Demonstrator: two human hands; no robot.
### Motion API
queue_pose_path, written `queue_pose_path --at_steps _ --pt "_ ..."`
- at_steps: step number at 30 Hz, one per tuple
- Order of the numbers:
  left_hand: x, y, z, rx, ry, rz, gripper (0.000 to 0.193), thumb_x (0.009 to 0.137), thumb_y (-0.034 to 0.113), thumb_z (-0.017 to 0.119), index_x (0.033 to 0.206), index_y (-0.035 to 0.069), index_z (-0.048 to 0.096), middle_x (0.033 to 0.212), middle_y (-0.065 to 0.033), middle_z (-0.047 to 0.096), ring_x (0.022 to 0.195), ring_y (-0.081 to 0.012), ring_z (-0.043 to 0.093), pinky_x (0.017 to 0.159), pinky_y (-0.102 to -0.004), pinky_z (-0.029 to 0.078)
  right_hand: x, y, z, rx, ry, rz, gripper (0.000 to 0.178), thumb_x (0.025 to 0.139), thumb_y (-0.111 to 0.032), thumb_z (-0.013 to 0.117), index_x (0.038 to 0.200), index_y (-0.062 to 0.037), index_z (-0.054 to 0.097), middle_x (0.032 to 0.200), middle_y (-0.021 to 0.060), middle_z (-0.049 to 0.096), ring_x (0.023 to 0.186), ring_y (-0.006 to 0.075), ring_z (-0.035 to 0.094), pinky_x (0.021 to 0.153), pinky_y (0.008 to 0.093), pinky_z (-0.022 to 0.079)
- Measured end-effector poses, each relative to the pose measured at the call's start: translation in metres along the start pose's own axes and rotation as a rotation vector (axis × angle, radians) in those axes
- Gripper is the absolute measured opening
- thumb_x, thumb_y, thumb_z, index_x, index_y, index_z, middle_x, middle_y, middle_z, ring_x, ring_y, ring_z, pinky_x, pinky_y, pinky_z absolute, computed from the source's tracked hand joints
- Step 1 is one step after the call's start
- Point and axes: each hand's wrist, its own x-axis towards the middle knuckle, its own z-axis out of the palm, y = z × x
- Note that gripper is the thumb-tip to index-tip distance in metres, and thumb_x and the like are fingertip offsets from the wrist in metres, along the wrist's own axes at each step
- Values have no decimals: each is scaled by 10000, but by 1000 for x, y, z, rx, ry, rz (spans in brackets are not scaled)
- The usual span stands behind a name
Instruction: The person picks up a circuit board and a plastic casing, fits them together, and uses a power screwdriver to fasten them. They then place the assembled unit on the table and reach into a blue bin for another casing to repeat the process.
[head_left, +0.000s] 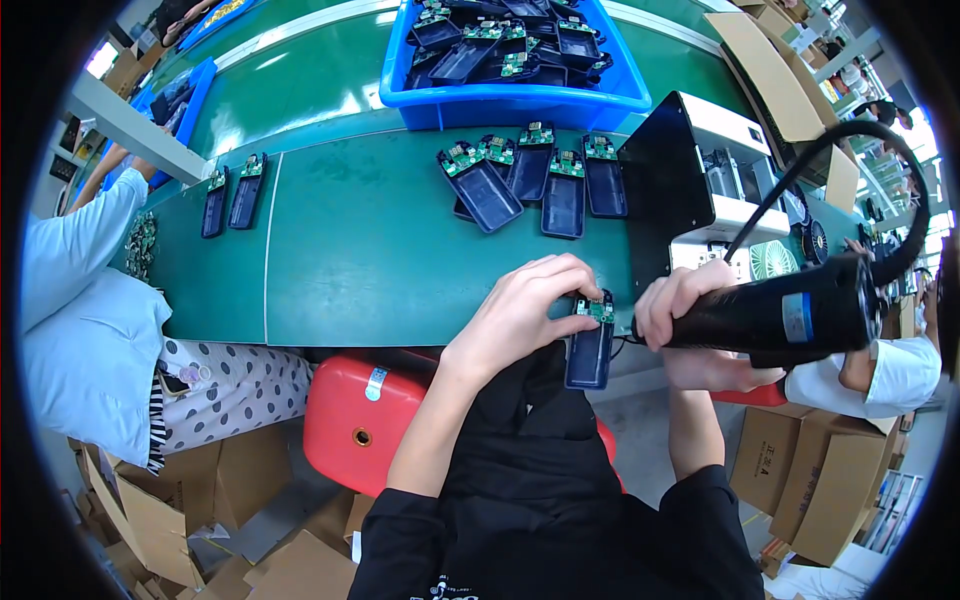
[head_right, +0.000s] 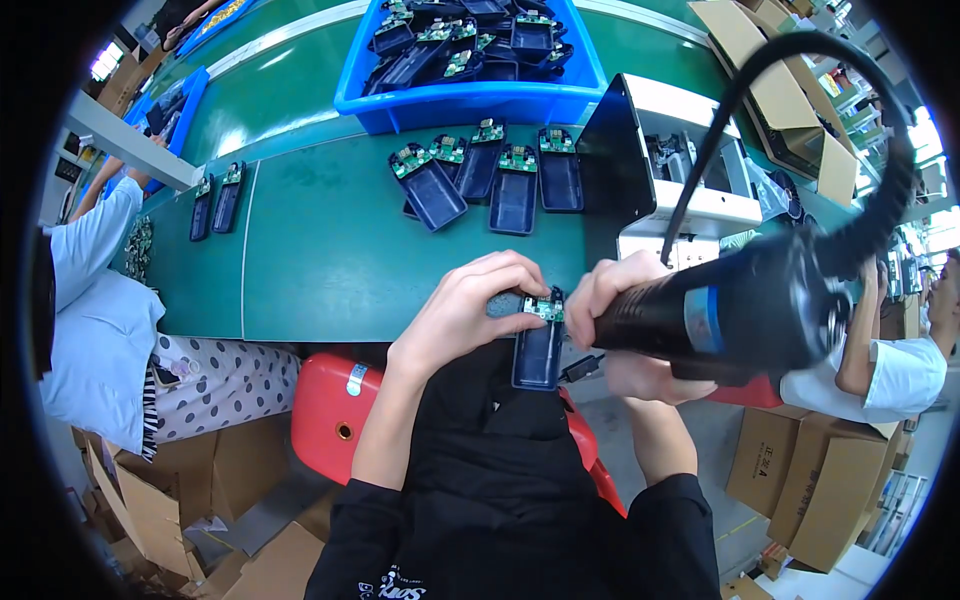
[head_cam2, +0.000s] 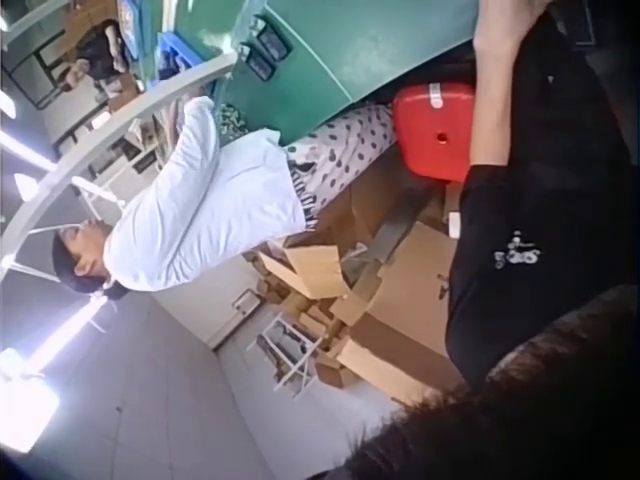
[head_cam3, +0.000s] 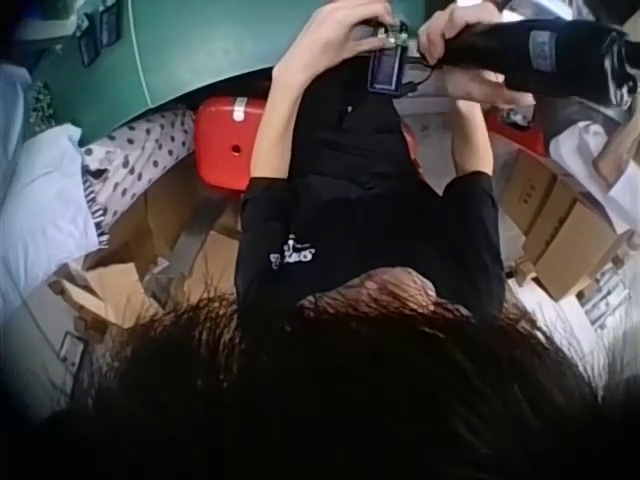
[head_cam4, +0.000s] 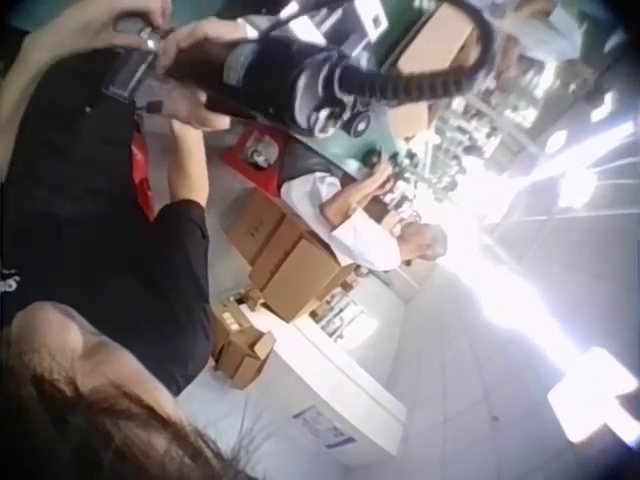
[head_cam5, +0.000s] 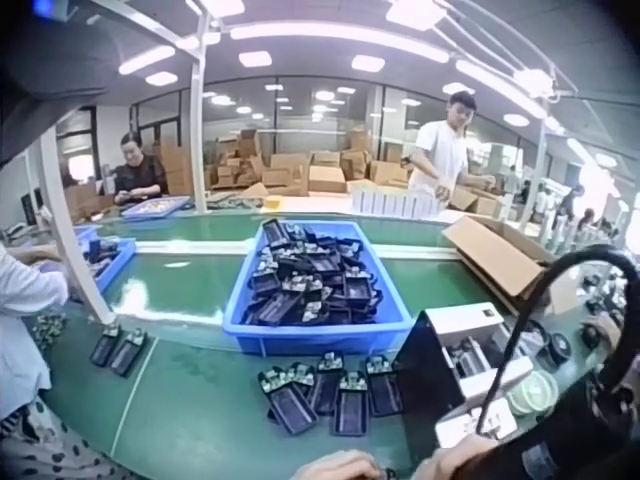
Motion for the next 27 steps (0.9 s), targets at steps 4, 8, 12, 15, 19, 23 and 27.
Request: queue_pose_path --at_steps 4,8,12,15,19,23,27 --pt "-7 -7 -4 -66 -56 36 265 722 46 802 950 32 668 1023 -66 675 967 -263 653 840 -352 530 -38 -1 -2 -156 121 199 866 742 -901 445 875 -45 450 581 60 480 453 155 474 434 271 415" --pt "-3 -4 -2 -32 -92 31 277 709 37 803 958 36 682 1032 -68 689 989 -259 657 852 -351 532 -75 17 -6 -248 358 314 393 901 -378 660 849 -41 464 584 31 470 466 118 479 436 250 391" --pt "1 -3 -5 15 -120 57 283 705 38 800 964 38 688 1034 -68 688 994 -255 657 862 -353 533 -84 34 4 -608 452 352 242 868 -23 704 771 -45 483 599 -11 467 498 66 453 470 223 355" --pt "-3 -2 -3 23 -107 50 279 705 40 796 962 36 689 1048 -68 687 996 -254 656 865 -356 532 -88 42 7 -727 441 357 275 821 80 710 713 -50 493 616 -37 473 526 37 428 500 210 332" --pt "-3 2 -2 16 -131 7 276 711 38 793 967 37 688 1052 -71 682 993 -260 656 864 -358 531 -94 47 10 -676 534 409 291 846 35 710 662 -57 504 633 -59 480 555 25 404 525 208 310" --pt "0 6 0 15 -152 -32 273 717 34 788 969 37 682 1042 -72 676 992 -263 655 863 -361 530 -95 45 12 -617 585 406 273 854 27 706 681 -56 512 637 -65 477 562 24 405 524 208 302" --pt "1 13 0 54 -167 -65 247 752 67 766 970 59 650 1015 -61 645 976 -276 642 842 -375 526 -90 39 14 -659 601 440 301 849 40 706 655 -60 501 632 -74 462 562 19 390 528 211 298"
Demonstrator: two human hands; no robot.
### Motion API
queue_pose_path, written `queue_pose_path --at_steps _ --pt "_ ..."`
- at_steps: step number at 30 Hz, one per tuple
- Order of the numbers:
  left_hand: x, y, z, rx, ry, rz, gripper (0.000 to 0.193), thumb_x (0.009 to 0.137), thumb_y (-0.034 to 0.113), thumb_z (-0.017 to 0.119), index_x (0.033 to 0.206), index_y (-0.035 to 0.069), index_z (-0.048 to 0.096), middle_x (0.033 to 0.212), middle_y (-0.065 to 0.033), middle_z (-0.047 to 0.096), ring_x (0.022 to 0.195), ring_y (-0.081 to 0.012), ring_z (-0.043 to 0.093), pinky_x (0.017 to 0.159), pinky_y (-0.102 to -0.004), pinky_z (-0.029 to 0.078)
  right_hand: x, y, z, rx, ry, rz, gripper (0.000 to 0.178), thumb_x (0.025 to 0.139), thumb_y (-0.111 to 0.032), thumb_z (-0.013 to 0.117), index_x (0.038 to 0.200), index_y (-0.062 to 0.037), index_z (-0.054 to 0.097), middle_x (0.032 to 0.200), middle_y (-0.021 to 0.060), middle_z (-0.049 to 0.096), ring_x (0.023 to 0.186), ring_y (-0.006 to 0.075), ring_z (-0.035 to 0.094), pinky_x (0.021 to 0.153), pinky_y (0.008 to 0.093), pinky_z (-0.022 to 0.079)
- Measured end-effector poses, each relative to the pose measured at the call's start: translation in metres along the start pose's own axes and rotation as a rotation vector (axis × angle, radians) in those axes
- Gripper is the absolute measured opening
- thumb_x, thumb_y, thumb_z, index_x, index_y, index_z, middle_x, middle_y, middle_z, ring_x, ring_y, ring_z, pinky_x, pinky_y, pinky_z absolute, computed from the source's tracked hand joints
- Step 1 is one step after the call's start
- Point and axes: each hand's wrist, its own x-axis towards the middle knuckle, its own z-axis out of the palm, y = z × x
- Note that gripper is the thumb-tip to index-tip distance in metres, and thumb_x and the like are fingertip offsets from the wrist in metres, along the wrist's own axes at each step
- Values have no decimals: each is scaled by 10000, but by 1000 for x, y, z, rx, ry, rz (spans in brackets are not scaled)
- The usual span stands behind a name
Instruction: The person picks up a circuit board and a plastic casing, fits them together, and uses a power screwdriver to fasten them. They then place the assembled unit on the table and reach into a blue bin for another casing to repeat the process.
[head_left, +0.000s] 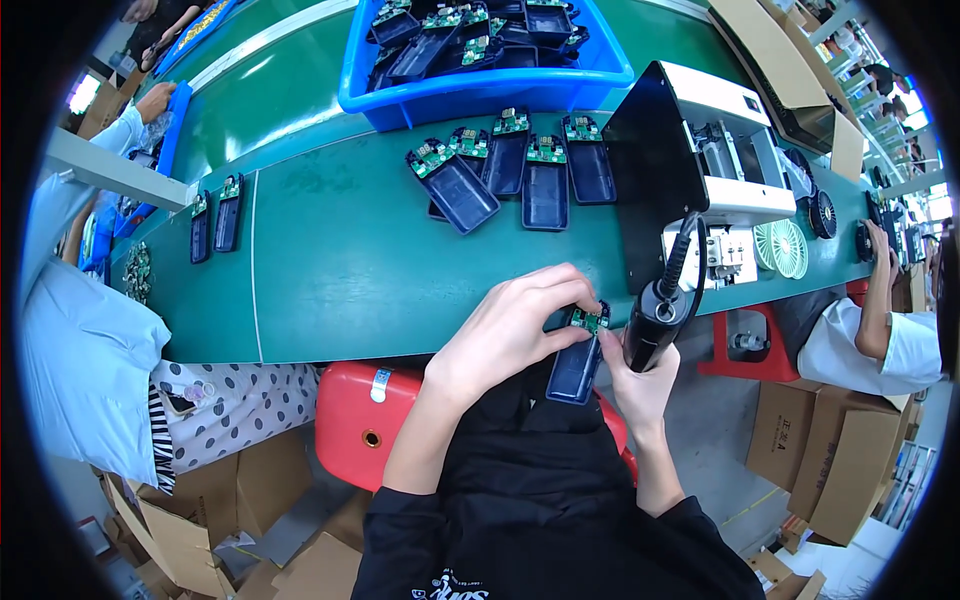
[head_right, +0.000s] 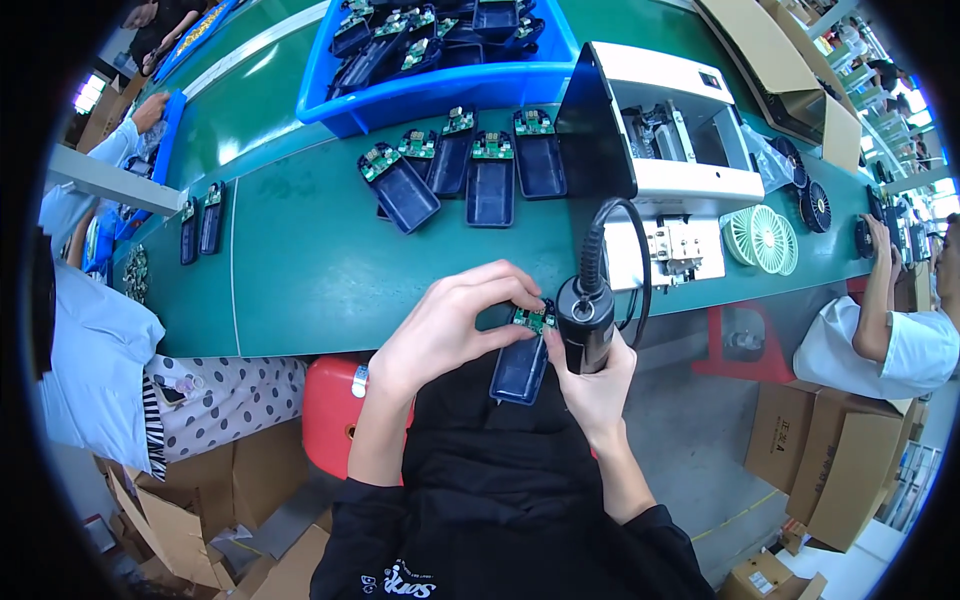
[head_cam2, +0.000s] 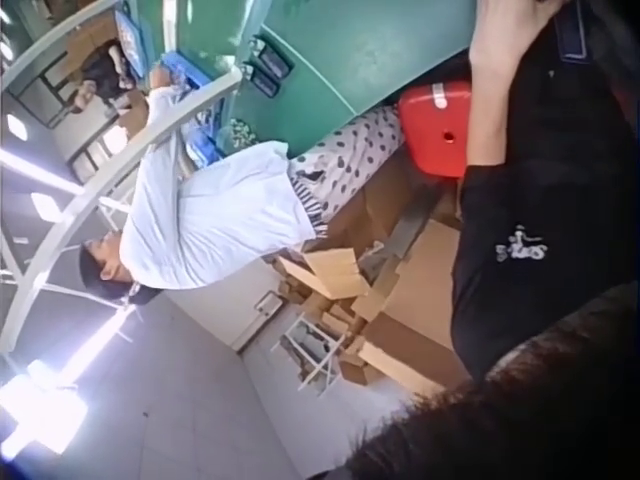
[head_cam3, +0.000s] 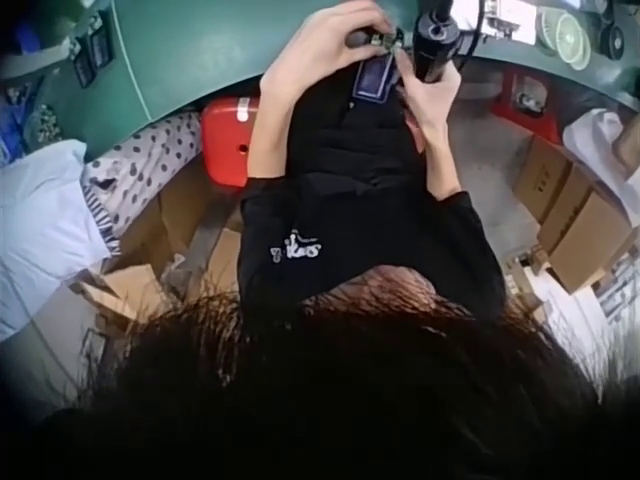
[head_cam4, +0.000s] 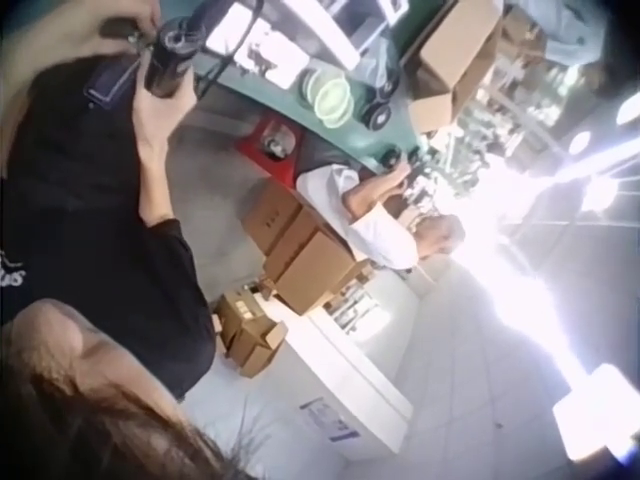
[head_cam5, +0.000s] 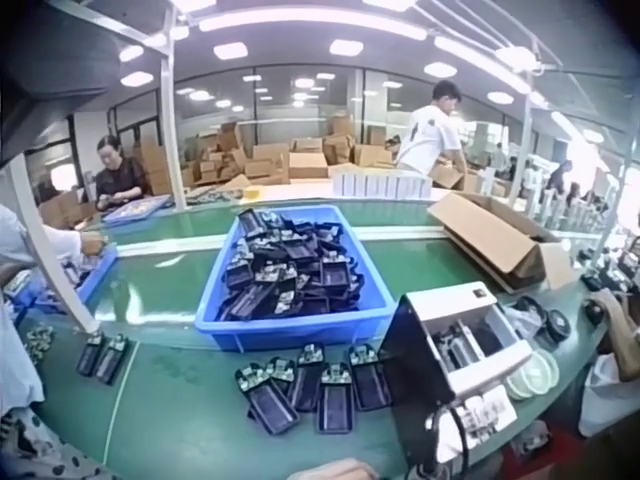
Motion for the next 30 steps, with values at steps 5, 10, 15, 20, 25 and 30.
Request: queue_pose_path --at_steps 5,10,15,20,25,30 --pt "-1 -10 3 -54 8 13 261 719 28 783 950 38 661 1009 -68 663 979 -264 649 846 -360 528 7 -8 -13 117 -161 -7 337 855 -212 755 766 -52 472 610 -26 455 515 57 420 494 221 342" --pt "-4 -9 10 43 128 91 260 699 37 794 915 48 650 990 -56 657 951 -249 640 826 -344 521 29 -76 -29 496 -361 -108 755 755 -754 653 902 -59 398 599 32 449 450 119 439 428 238 379" --pt "-6 -9 12 69 173 80 269 695 70 798 904 63 628 977 -34 638 946 -250 623 820 -359 512 51 -97 -8 538 -366 -315 923 632 -940 513 893 -62 399 609 33 459 457 116 439 442 239 404" --pt "-6 -7 13 58 195 85 263 684 43 798 883 54 626 956 -44 643 933 -252 631 809 -348 515 59 -86 4 540 -462 -417 958 608 -977 462 896 -66 397 613 41 468 470 118 450 447 245 415" --pt "-7 -4 14 89 219 67 272 672 47 799 869 56 611 947 -44 635 931 -256 627 803 -352 515 58 -74 12 534 -462 -414 970 603 -988 443 896 -63 404 620 49 481 477 123 459 454 248 424" --pt "-6 -5 15 81 217 67 277 663 49 797 865 58 607 954 -40 633 931 -256 626 802 -354 515 56 -68 14 521 -430 -454 978 600 -992 441 885 -57 412 623 54 487 485 134 471 463 251 429"
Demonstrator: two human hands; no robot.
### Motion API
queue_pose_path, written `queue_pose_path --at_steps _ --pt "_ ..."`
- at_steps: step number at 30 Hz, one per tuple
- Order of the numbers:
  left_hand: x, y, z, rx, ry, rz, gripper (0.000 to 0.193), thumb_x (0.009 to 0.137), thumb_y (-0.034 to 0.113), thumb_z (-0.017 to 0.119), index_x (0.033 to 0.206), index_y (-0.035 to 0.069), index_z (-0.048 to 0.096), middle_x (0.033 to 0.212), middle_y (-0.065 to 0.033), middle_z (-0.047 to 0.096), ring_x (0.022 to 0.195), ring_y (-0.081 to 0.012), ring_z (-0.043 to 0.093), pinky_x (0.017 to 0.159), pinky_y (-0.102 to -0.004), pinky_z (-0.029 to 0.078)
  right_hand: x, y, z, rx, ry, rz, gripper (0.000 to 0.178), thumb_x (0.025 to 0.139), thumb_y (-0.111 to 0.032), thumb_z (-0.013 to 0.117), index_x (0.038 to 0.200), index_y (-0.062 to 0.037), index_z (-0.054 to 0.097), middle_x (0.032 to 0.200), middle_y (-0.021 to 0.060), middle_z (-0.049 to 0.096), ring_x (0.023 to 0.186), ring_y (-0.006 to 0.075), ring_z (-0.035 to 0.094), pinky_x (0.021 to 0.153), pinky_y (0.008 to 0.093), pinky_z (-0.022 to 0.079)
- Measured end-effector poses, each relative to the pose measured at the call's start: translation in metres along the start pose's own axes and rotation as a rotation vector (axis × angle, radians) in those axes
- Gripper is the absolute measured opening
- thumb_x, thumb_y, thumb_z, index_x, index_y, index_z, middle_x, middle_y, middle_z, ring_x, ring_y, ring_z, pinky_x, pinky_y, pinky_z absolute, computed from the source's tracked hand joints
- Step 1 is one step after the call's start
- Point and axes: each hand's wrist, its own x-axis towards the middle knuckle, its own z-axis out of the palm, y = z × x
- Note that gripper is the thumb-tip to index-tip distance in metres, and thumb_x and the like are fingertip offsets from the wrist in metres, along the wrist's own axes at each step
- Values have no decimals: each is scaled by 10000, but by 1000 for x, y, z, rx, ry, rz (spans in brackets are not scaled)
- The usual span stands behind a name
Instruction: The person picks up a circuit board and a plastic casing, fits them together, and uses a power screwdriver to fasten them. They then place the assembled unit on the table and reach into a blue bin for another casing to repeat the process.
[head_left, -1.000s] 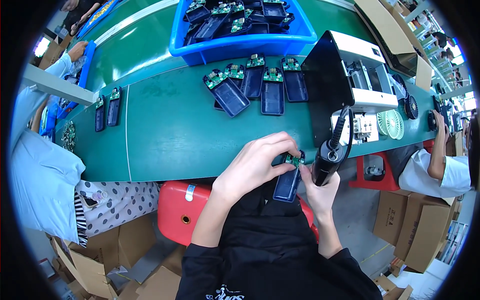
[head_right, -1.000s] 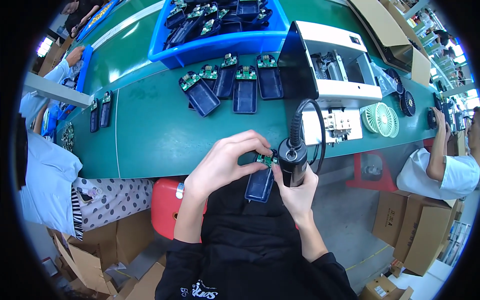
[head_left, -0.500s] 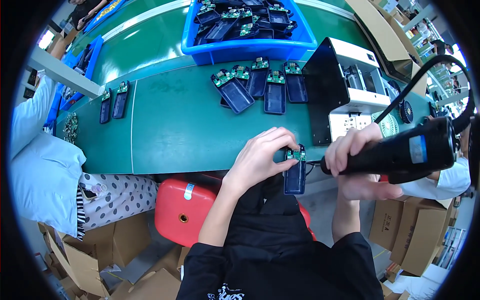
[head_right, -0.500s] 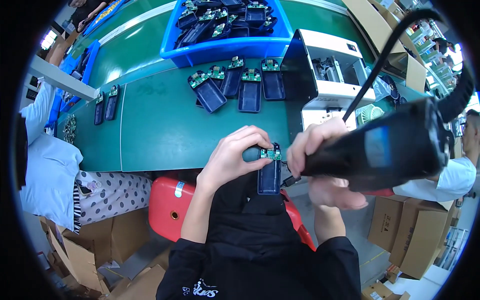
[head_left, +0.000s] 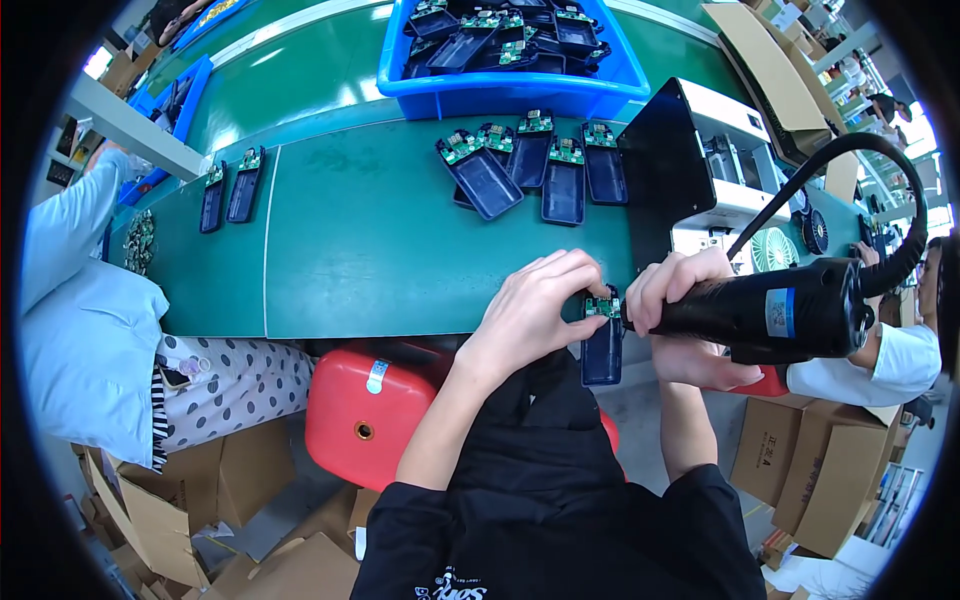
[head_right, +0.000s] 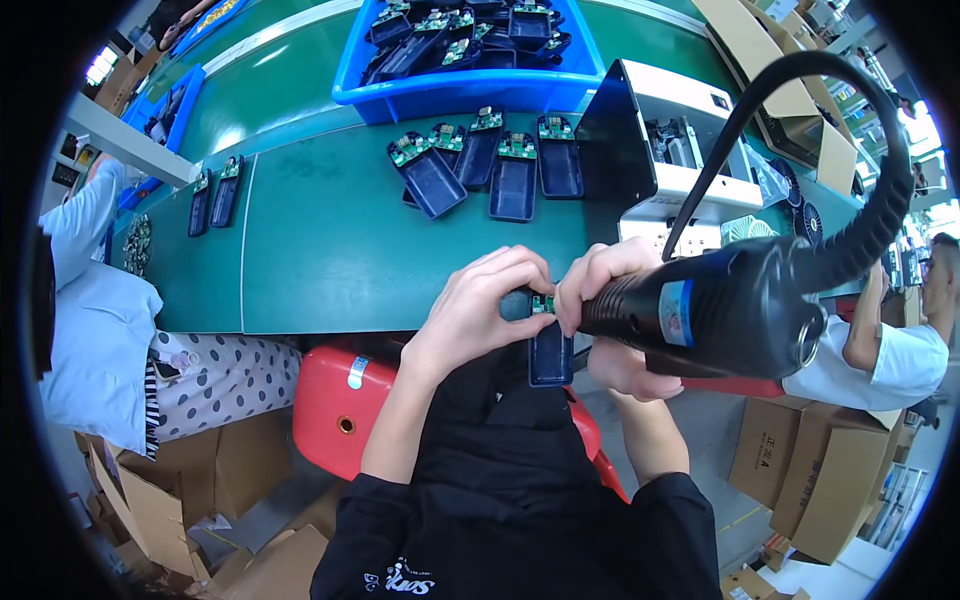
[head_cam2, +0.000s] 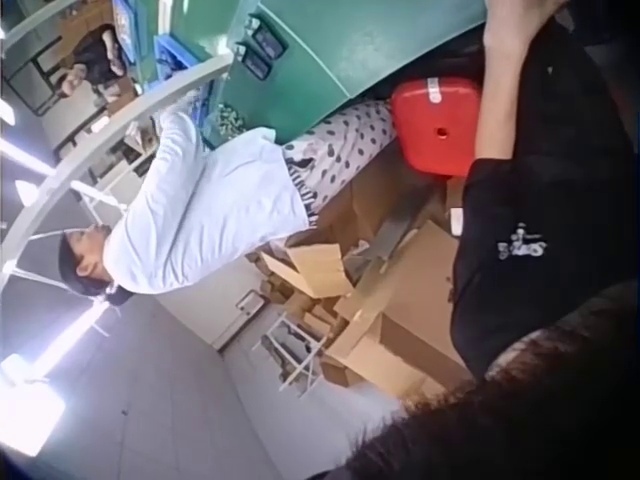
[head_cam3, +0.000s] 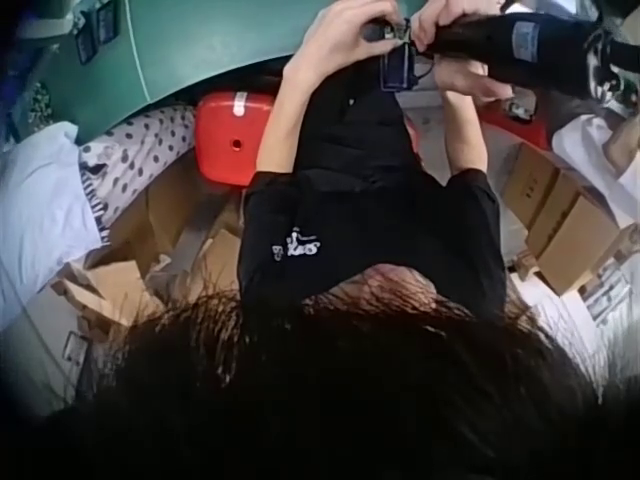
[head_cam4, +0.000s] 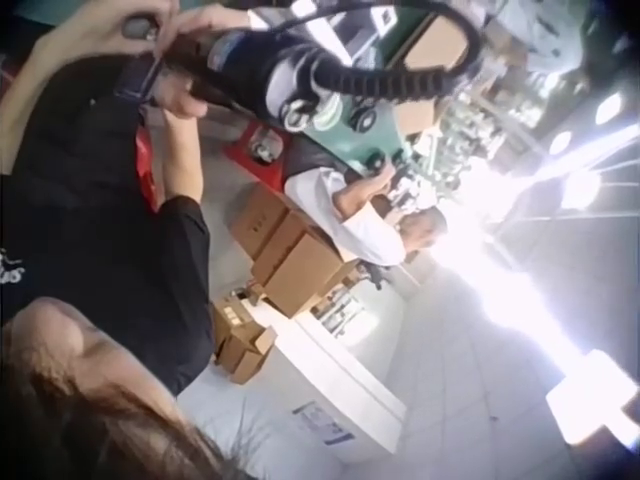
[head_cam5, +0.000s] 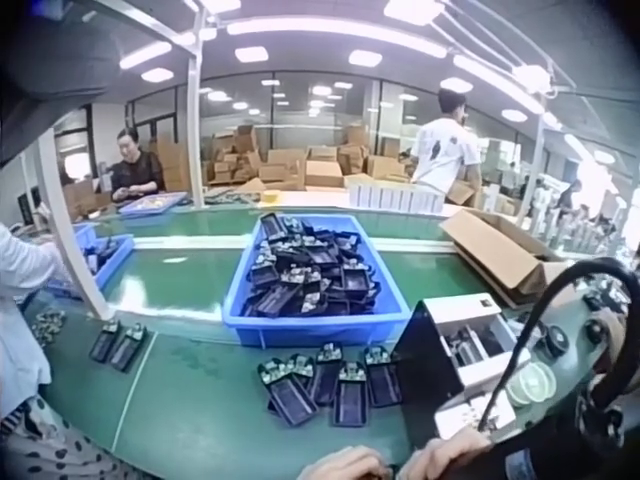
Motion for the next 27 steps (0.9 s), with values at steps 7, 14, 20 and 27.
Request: queue_pose_path --at_steps 7,14,20,27 --pt "1 0 -2 -11 -10 -7 275 663 50 796 864 58 608 958 -36 633 934 -255 628 800 -353 516 -2 4 -2 31 -43 -40 1057 524 -1013 416 936 -41 428 661 47 533 537 117 539 499 216 436" --pt "4 0 -6 -7 -22 8 276 667 46 795 875 53 612 960 -48 634 932 -264 628 798 -353 516 0 2 1 17 21 6 955 625 -988 408 846 -59 406 590 43 465 467 136 450 444 246 391" --pt "1 0 -7 -103 -35 13 280 683 47 791 905 45 619 960 -67 624 933 -273 626 806 -365 512 -3 4 12 -23 73 73 929 661 -972 384 849 -62 404 568 33 452 441 127 438 421 232 361" --pt "-1 4 -9 -198 -109 -21 272 707 33 788 927 33 627 981 -67 622 933 -262 636 830 -348 511 -11 5 13 -7 82 52 903 681 -951 406 856 -65 404 565 23 450 434 111 439 409 211 347"
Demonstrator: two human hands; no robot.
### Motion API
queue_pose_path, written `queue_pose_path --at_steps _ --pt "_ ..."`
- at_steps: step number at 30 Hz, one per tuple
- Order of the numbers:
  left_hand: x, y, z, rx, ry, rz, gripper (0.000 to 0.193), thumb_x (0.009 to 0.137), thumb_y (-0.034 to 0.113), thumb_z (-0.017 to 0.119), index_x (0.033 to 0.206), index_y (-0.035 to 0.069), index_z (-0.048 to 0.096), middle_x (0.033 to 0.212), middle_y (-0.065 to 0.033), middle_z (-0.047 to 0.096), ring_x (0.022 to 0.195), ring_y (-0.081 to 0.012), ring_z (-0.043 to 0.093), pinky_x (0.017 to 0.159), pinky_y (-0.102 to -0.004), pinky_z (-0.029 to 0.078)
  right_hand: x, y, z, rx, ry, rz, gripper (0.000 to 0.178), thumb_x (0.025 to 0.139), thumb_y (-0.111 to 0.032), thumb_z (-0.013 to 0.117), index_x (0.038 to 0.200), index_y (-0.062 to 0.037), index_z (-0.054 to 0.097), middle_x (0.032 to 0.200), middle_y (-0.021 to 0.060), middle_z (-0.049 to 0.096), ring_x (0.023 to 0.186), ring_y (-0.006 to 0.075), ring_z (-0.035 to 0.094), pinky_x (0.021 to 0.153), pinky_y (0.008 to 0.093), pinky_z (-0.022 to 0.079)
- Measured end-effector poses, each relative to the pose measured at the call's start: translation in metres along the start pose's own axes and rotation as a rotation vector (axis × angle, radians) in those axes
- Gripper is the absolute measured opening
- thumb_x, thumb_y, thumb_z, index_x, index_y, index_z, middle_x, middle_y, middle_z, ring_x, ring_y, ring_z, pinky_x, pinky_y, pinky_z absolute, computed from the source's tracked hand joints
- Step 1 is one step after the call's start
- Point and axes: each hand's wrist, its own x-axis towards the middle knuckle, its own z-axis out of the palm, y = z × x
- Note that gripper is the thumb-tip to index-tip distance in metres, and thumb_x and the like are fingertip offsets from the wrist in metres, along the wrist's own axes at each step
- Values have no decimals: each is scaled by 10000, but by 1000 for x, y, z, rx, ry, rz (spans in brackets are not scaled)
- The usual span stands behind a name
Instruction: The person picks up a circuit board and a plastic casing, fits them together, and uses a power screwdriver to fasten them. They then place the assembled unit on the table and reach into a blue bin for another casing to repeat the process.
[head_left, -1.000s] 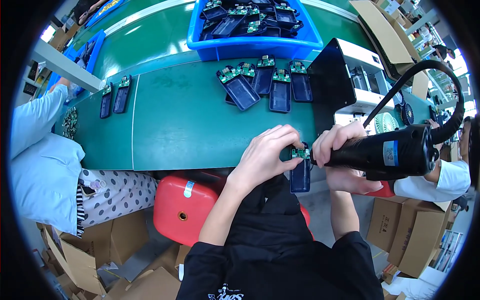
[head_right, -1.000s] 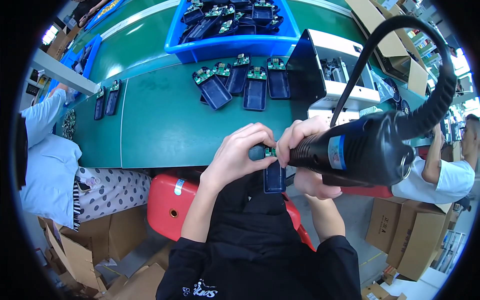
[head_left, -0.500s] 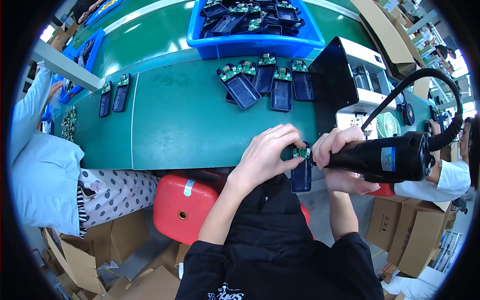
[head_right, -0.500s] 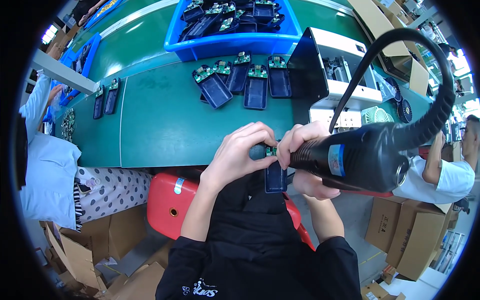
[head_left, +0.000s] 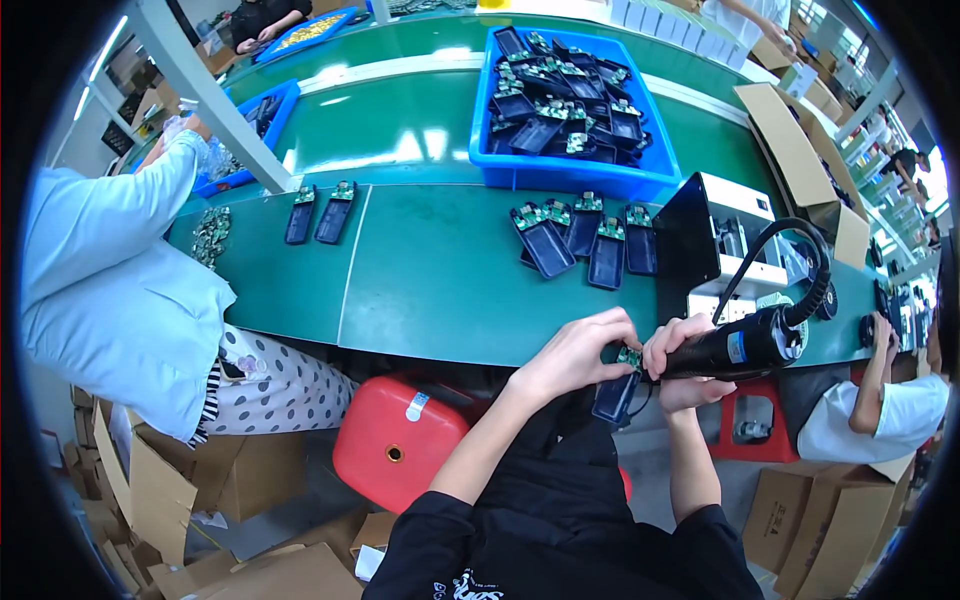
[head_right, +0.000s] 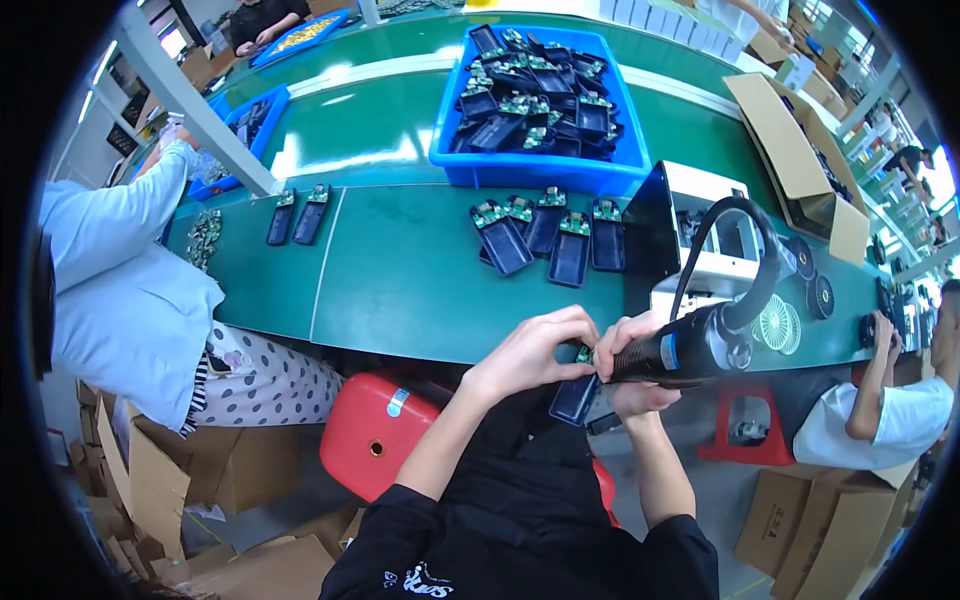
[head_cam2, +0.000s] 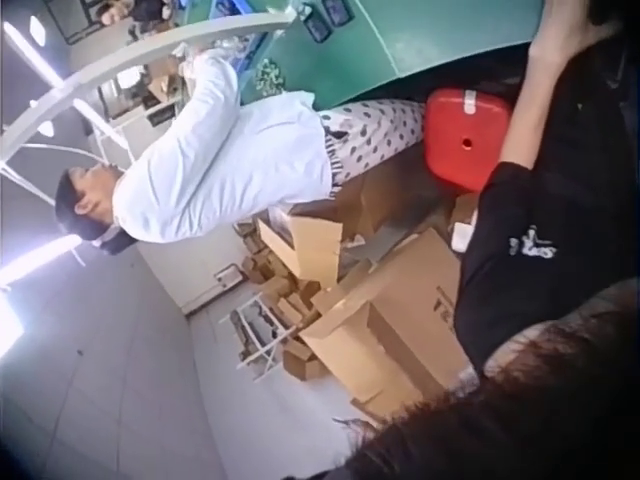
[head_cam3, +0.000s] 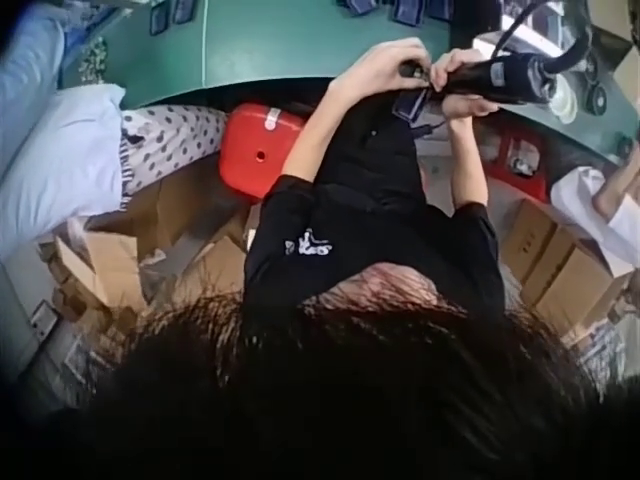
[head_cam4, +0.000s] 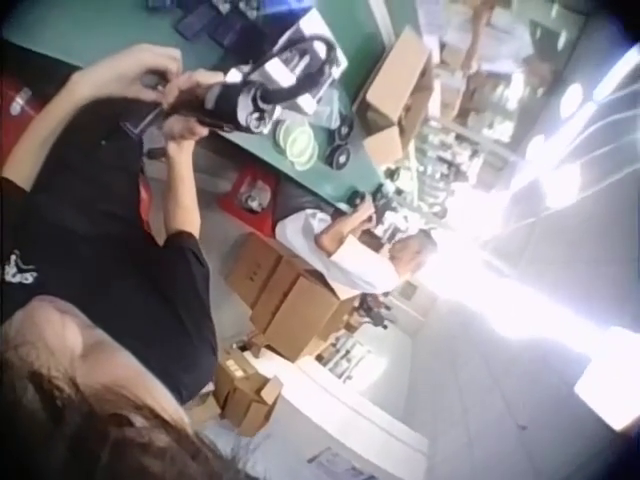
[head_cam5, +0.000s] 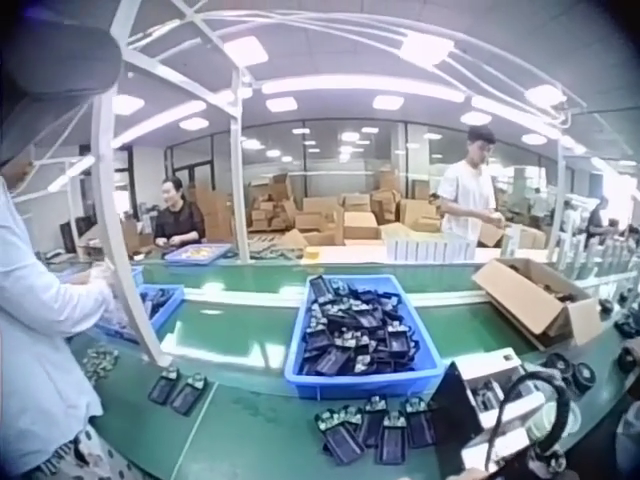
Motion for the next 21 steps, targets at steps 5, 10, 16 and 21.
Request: queue_pose_path --at_steps 5,10,16,21 --pt "-3 -1 -1 6 9 14 276 709 39 791 925 32 619 990 -66 616 939 -260 636 831 -342 513 0 1 2 -20 -31 6 894 683 -944 421 862 -68 409 576 22 455 439 109 442 407 213 351" --pt "-11 0 2 8 32 22 268 714 45 788 916 37 612 988 -70 615 960 -257 637 828 -341 516 -4 -3 -4 63 -5 -23 895 685 -934 448 882 -61 421 597 35 461 450 128 449 418 244 379" --pt "-32 18 -29 226 247 2 261 714 49 786 917 46 622 978 -80 620 963 -265 645 820 -350 522 0 -5 -26 104 57 -176 908 668 -916 519 905 -42 450 617 54 482 497 158 488 457 260 404" --pt "-30 4 -100 675 608 -59 264 736 110 786 951 53 644 973 -95 651 918 -269 656 780 -343 522 -7 18 -34 -97 36 -190 921 639 -921 549 885 -41 434 627 41 475 496 135 480 435 235 389"
